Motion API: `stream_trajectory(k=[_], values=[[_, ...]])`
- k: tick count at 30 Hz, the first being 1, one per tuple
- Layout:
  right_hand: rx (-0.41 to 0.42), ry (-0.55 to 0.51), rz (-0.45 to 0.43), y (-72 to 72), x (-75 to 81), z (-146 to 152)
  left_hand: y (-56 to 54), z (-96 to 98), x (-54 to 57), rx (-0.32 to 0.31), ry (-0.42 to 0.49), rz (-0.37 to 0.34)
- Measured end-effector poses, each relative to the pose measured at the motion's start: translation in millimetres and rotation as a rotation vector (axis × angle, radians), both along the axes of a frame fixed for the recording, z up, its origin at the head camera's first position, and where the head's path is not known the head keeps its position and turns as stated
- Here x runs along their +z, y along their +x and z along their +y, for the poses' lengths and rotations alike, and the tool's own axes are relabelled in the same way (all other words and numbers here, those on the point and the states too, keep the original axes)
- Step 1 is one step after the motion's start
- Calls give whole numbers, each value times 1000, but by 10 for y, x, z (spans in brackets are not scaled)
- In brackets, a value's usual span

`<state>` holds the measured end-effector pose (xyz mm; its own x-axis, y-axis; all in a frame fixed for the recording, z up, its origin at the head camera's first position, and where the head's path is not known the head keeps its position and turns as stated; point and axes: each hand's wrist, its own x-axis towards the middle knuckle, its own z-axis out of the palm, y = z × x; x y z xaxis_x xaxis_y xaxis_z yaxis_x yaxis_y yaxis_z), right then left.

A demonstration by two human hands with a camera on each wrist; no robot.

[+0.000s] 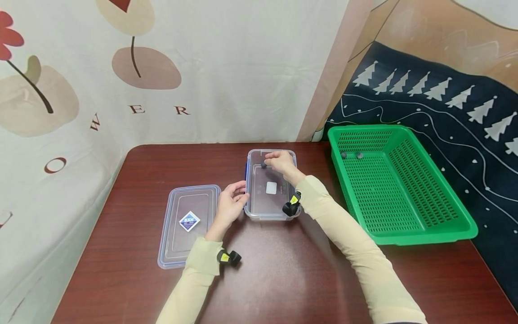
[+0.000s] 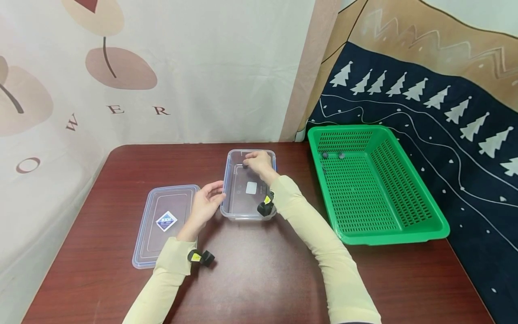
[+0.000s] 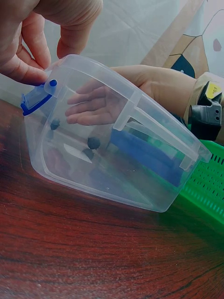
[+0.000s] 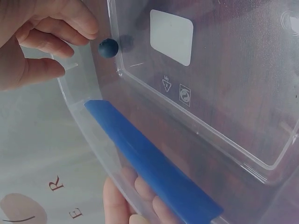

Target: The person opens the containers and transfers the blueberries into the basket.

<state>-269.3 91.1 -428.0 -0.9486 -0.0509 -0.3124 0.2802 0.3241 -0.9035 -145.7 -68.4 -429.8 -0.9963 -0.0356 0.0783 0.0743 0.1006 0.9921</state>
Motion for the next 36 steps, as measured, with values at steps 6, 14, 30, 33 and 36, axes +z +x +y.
stream_trajectory(k=[6,14,30,33,36], values=[[-11,7,4,-21,-44,-13,4,-3,-13,4,-7,-1],[4,94,20,-56,-115,-63,-15,-11,-44,4,-14,-8],[56,80,-4,-133,-207,-169,-4,-8,-3,-5,0,-1],[65,54,-14,-138,-214,-189,-6,-7,3,-7,0,-6],[74,31,-25,-141,-224,-203,-6,-8,0,-6,-1,-9]])
